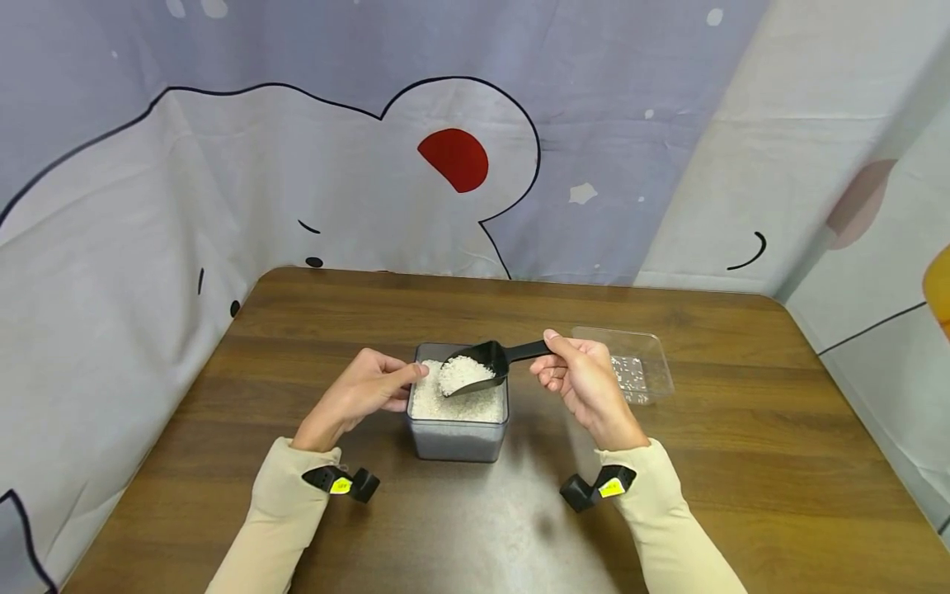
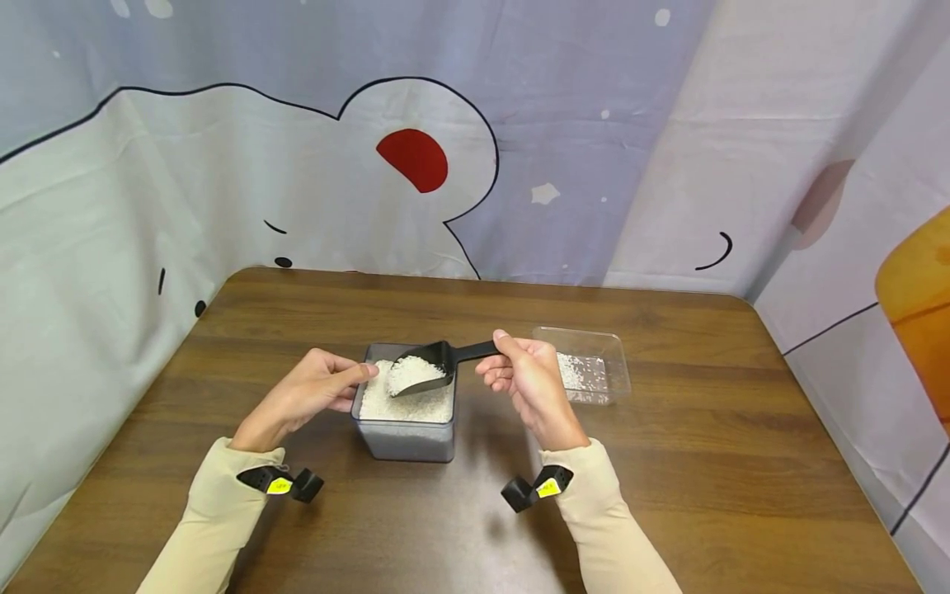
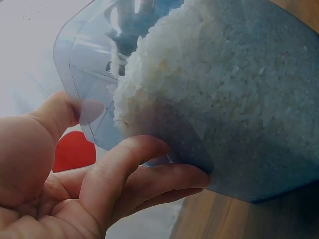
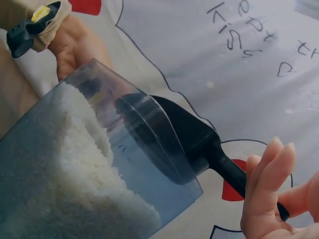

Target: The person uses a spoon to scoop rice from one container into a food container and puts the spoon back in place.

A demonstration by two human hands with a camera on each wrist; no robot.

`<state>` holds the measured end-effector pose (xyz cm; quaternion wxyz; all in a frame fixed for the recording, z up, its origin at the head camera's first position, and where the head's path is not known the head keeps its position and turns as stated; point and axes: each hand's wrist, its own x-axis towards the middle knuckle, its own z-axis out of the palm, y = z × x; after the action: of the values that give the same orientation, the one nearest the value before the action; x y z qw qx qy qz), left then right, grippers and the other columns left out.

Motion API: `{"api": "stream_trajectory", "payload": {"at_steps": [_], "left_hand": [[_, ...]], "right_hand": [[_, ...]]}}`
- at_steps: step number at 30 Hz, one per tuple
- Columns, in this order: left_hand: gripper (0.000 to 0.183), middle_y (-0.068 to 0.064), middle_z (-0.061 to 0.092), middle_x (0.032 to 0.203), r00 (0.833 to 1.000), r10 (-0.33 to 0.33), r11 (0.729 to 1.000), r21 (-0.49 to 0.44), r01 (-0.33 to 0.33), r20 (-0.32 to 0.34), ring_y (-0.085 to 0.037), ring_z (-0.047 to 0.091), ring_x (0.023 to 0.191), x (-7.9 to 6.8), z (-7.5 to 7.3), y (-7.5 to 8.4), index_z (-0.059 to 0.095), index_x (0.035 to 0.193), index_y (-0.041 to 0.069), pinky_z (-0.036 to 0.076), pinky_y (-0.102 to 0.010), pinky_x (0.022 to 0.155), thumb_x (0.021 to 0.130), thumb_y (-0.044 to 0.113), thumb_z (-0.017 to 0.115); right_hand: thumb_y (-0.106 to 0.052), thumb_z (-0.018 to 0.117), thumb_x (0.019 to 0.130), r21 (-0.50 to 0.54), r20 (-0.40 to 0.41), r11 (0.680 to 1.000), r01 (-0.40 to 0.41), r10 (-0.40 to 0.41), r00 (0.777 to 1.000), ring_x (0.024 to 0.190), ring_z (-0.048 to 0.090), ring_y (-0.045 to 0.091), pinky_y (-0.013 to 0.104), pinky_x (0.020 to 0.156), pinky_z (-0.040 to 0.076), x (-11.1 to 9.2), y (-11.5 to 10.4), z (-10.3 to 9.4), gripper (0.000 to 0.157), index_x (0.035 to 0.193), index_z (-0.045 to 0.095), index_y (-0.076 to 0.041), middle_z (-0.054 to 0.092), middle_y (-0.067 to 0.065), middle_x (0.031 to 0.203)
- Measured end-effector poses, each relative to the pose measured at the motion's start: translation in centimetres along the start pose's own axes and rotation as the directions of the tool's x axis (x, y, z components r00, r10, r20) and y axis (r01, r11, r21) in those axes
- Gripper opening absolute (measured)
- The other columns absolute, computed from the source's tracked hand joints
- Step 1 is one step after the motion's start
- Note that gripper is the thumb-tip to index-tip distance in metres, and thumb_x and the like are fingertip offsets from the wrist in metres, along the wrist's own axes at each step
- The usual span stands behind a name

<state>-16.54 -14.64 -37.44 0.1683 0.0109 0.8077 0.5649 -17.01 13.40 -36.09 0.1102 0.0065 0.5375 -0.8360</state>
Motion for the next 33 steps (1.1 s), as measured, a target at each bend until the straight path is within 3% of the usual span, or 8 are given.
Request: {"api": "stream_trajectory", "payload": {"at_steps": [16, 22, 33], "left_hand": [[0.038, -0.018, 0.062, 0.109, 1.0, -0.005, 1.0, 0.021, 0.005, -0.009, -0.023, 0.063, 0.088, 0.2, -0.1, -0.1, 0.067, 0.102, -0.004, 0.056, -0.031, 0.07, 0.085, 0.029, 0.064], [0.038, -0.017, 0.062, 0.107, 1.0, -0.007, 0.999, 0.034, 0.008, -0.013, -0.022, 0.064, 0.086, 0.2, -0.1, -0.2, 0.067, 0.102, -0.004, 0.056, -0.031, 0.07, 0.085, 0.03, 0.064], [0.039, -0.017, 0.063, 0.107, 1.0, -0.002, 1.0, 0.026, 0.003, -0.009, -0.022, 0.064, 0.086, 0.2, -0.1, -0.3, 0.067, 0.102, -0.005, 0.057, -0.031, 0.069, 0.085, 0.03, 0.064]], "right_hand": [[-0.014, 0.049, 0.095, 0.079, -0.034, 0.997, 0.024, -0.021, 0.999, 0.041, 0.054, 0.006, 0.012, 0.037, 0.043, -0.1, -1.7, -1.4, 0.017, 0.089, 0.049, 0.002, 0.063, 0.005, 0.053], [-0.013, 0.052, 0.094, 0.139, -0.032, 0.989, 0.051, -0.047, 0.998, 0.042, 0.055, 0.007, 0.014, 0.041, 0.046, -0.2, -3.0, -3.0, 0.017, 0.091, 0.046, 0.003, 0.063, 0.007, 0.054], [-0.011, 0.052, 0.093, 0.217, -0.049, 0.971, 0.095, -0.086, 0.995, 0.044, 0.058, 0.01, 0.015, 0.04, 0.046, 0.0, -4.9, -6.9, 0.023, 0.076, 0.06, 0.001, 0.064, 0.01, 0.056]]}}
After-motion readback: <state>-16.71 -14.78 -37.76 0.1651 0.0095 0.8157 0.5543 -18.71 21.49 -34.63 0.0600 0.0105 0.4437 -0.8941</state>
